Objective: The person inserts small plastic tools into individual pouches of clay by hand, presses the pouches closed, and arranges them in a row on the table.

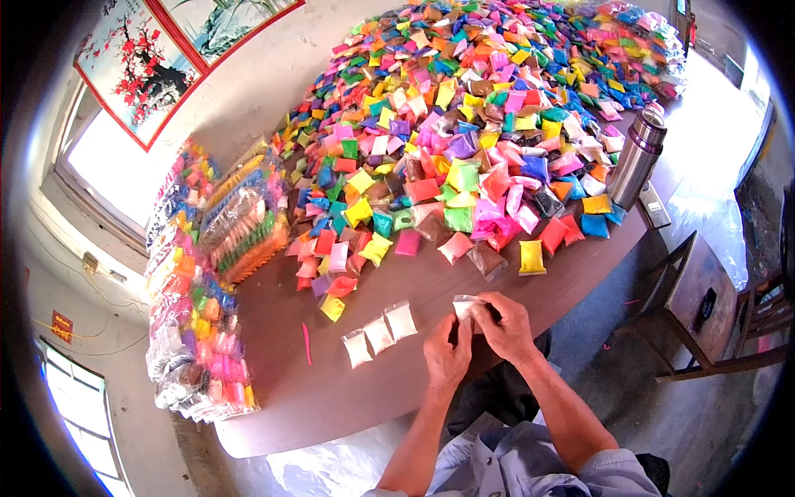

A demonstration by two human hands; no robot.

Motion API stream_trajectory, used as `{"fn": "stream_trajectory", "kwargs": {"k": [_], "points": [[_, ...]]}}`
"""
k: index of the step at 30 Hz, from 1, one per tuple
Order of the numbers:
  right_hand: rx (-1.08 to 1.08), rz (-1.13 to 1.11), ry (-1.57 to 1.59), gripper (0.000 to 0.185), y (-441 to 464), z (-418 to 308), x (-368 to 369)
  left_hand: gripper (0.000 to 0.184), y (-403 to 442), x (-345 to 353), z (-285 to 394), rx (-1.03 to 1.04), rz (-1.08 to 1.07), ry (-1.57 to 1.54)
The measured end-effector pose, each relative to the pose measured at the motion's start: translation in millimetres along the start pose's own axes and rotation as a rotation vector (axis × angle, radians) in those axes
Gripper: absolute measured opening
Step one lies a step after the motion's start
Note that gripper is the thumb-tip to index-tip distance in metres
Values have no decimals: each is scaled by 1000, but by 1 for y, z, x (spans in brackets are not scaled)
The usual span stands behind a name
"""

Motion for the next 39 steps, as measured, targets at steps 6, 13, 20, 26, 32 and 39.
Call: {"fn": "stream_trajectory", "kwargs": {"k": [6,13,20,26,32,39], "points": [[-81,-24,-66,23,1,-11,3,19,0,-4,-4,-40,68,-2],[-29,25,-59,22,-1,1,0,29,1,1,4,-99,-19,17],[-55,1,-23,27,-1,-3,3,22,-1,-3,-4,-101,14,-21],[-43,-27,-59,30,-3,1,2,22,1,-3,-1,-82,8,59],[26,52,32,26,-2,5,1,24,0,-1,-11,-56,2,61],[-64,-52,-11,27,-1,-1,6,23,2,-2,-23,-74,5,132]]}}
Point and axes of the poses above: each hand's wrist, its own y-axis towards the middle knuckle, its own x-axis out of the palm, z = x × y, the point moved 6 cm from there along y, towards the middle knuckle, and after that the axes turned 3 degrees about -x, right-handed, at the moved point
